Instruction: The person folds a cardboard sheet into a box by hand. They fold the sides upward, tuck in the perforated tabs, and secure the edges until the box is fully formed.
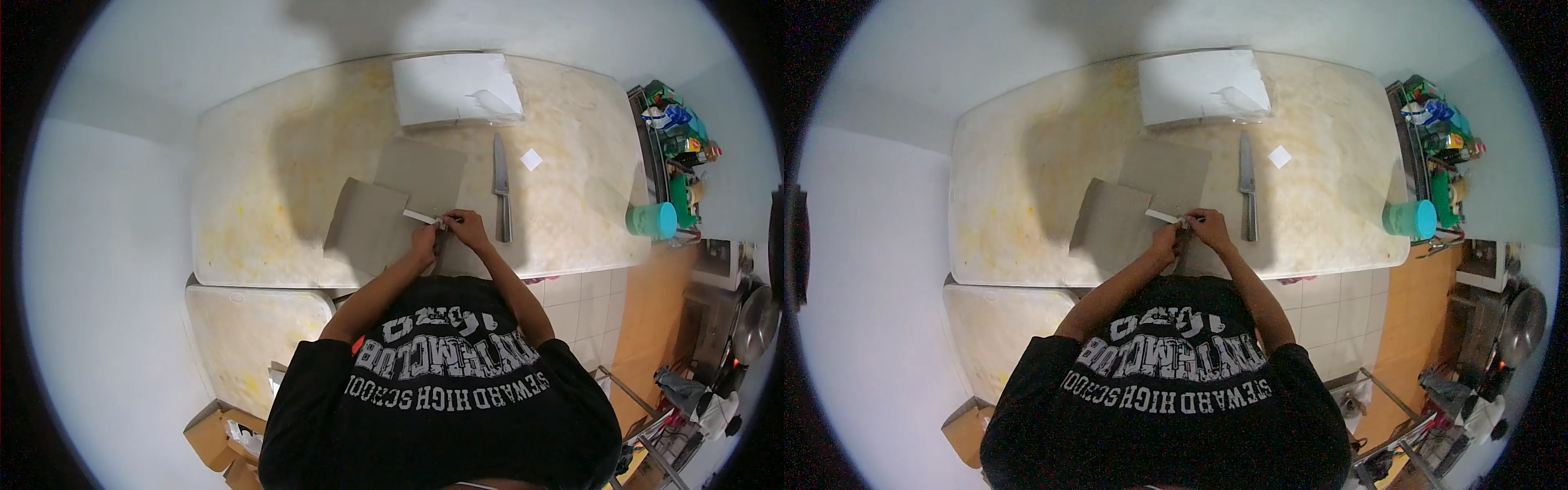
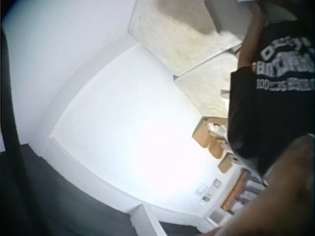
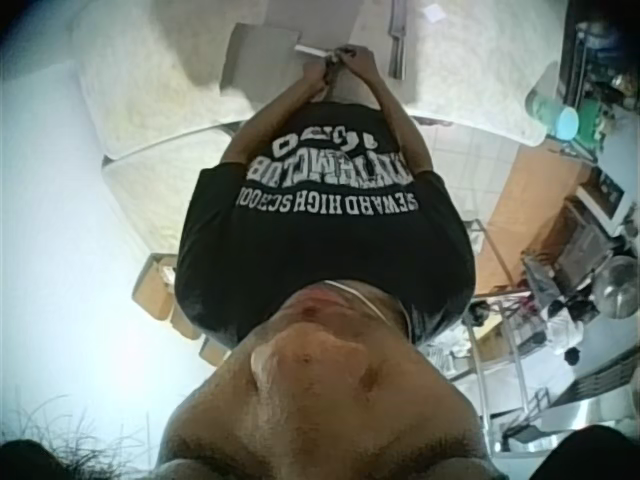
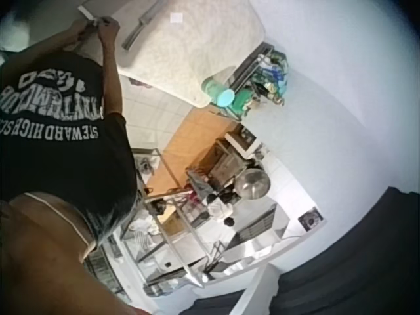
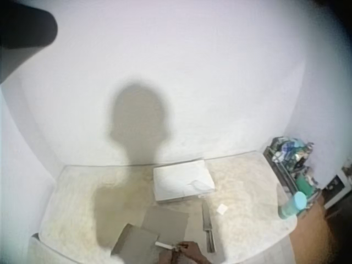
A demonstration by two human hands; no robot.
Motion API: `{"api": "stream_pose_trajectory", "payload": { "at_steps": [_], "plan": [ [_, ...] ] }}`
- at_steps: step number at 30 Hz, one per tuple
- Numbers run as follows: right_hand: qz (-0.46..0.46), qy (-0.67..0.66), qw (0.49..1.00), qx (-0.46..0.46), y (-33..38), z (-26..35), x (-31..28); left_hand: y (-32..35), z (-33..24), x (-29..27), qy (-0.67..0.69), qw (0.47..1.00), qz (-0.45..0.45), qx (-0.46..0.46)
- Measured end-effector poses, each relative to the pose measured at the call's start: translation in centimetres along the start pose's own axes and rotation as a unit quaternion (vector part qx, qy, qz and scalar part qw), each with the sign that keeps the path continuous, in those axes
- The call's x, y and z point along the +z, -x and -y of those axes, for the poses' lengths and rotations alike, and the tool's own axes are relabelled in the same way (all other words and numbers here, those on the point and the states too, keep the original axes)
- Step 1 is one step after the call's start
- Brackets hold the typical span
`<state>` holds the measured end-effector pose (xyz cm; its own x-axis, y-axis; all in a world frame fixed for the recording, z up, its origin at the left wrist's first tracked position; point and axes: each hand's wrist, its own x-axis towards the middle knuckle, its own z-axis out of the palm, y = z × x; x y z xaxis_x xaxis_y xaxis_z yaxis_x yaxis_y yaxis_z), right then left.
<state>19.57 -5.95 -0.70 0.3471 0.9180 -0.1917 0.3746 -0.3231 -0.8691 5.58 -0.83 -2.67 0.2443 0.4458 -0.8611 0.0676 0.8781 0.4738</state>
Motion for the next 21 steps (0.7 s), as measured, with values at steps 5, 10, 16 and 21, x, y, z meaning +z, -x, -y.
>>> {"api": "stream_pose_trajectory", "payload": {
  "at_steps": [5, 10, 16, 21],
  "plan": [
    [0.008, 0.002, 1.000, 0.013, 0.2, 0.6, -0.1, -1.0, 0.5, -0.4, 0.018, 1.000, 0.009, -0.005],
    [0.008, 0.019, 1.000, -0.002, 0.3, 0.9, -0.4, 0.1, 0.1, -0.2, 0.032, 0.999, 0.023, 0.013],
    [0.019, 0.025, 0.999, -0.016, 0.4, 1.2, -0.5, 0.3, -0.2, -0.2, 0.018, 1.000, 0.006, 0.010],
    [0.019, 0.022, 0.999, -0.044, 0.7, 1.3, -0.5, -0.2, 0.2, 0.1, 0.058, 0.998, 0.001, 0.028]
  ]
}}
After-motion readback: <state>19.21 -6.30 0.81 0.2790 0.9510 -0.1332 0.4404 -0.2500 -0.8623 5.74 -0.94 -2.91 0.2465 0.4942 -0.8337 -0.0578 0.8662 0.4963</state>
